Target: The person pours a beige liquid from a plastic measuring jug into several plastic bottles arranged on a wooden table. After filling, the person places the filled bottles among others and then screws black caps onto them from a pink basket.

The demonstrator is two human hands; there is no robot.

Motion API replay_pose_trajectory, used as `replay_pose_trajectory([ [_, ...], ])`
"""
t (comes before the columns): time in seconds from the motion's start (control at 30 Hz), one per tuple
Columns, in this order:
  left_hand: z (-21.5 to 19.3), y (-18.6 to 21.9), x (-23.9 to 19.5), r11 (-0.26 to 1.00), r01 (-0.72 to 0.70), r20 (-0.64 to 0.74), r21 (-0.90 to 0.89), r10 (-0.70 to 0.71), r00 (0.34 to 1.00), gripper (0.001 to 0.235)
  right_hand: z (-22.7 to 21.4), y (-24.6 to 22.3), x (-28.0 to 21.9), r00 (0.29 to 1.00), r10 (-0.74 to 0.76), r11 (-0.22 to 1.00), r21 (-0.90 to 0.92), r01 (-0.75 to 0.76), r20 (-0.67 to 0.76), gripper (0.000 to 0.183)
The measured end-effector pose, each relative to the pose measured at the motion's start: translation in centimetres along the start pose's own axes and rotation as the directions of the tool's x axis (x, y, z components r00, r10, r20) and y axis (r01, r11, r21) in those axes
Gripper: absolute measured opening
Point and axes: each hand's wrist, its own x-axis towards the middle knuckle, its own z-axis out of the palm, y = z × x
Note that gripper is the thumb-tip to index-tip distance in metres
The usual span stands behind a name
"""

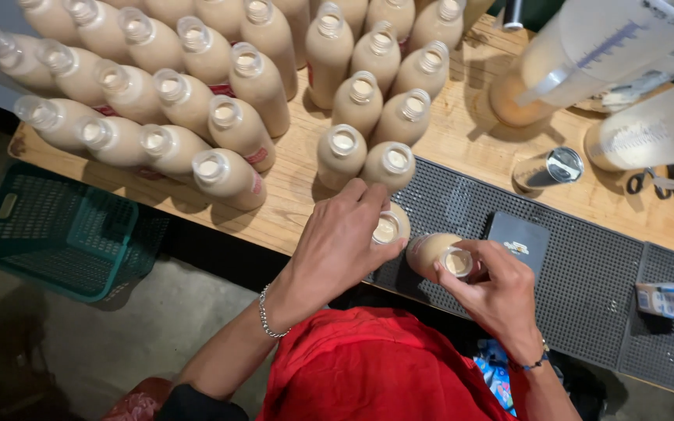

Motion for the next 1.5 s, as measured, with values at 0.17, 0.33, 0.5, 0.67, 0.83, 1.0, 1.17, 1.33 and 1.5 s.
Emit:
replay_pose_trajectory([
  [0.17,-5.6,-3.4,1.6,0.97,-0.118,0.184,0.213,0.079,0.98,0.051,3.0,-5.2,2.1,0.979,0.02,1.0,-0.025,-0.016,0.2,0.026],
  [0.33,-8.7,-7.0,4.0,0.923,-0.227,0.281,0.311,0.139,0.95,0.054,7.8,-8.7,3.7,0.962,-0.031,0.997,0.076,0.011,0.271,0.032],
  [0.5,-9.8,-11.3,7.1,0.906,-0.288,0.276,0.309,0.204,0.939,0.052,11.9,-11.0,4.6,0.946,-0.085,0.989,0.142,0.042,0.314,0.034],
  [0.67,-9.2,-14.1,10.9,0.889,-0.331,0.297,0.317,0.239,0.925,0.056,14.4,-13.1,6.5,0.951,-0.116,0.982,0.178,0.066,0.287,0.03],
  [0.83,-8.1,-16.4,14.4,0.875,-0.367,0.32,0.316,0.265,0.909,0.051,15.7,-14.0,7.9,0.958,-0.091,0.985,0.165,0.046,0.271,0.032],
  [1.0,-6.2,-18.3,17.8,0.883,-0.348,0.32,0.315,0.246,0.915,0.046,16.2,-14.4,9.9,0.946,-0.059,0.989,0.145,0.012,0.319,0.031],
  [1.17,-6.4,-18.4,20.0,0.907,-0.326,0.333,0.265,0.231,0.914,0.052,17.2,-14.3,12.4,0.957,-0.013,0.997,0.072,-0.009,0.289,0.03],
  [1.33,-6.7,-18.2,20.8,0.94,-0.285,0.378,0.189,0.198,0.904,0.055,17.6,-14.3,14.8,0.955,0.04,0.999,0.01,-0.045,0.294,0.031],
  [1.5,-6.8,-18.5,20.7,0.934,-0.291,0.399,0.207,0.191,0.897,0.059,17.8,-14.9,17.0,0.914,0.177,0.984,-0.087,-0.155,0.364,0.033],
])
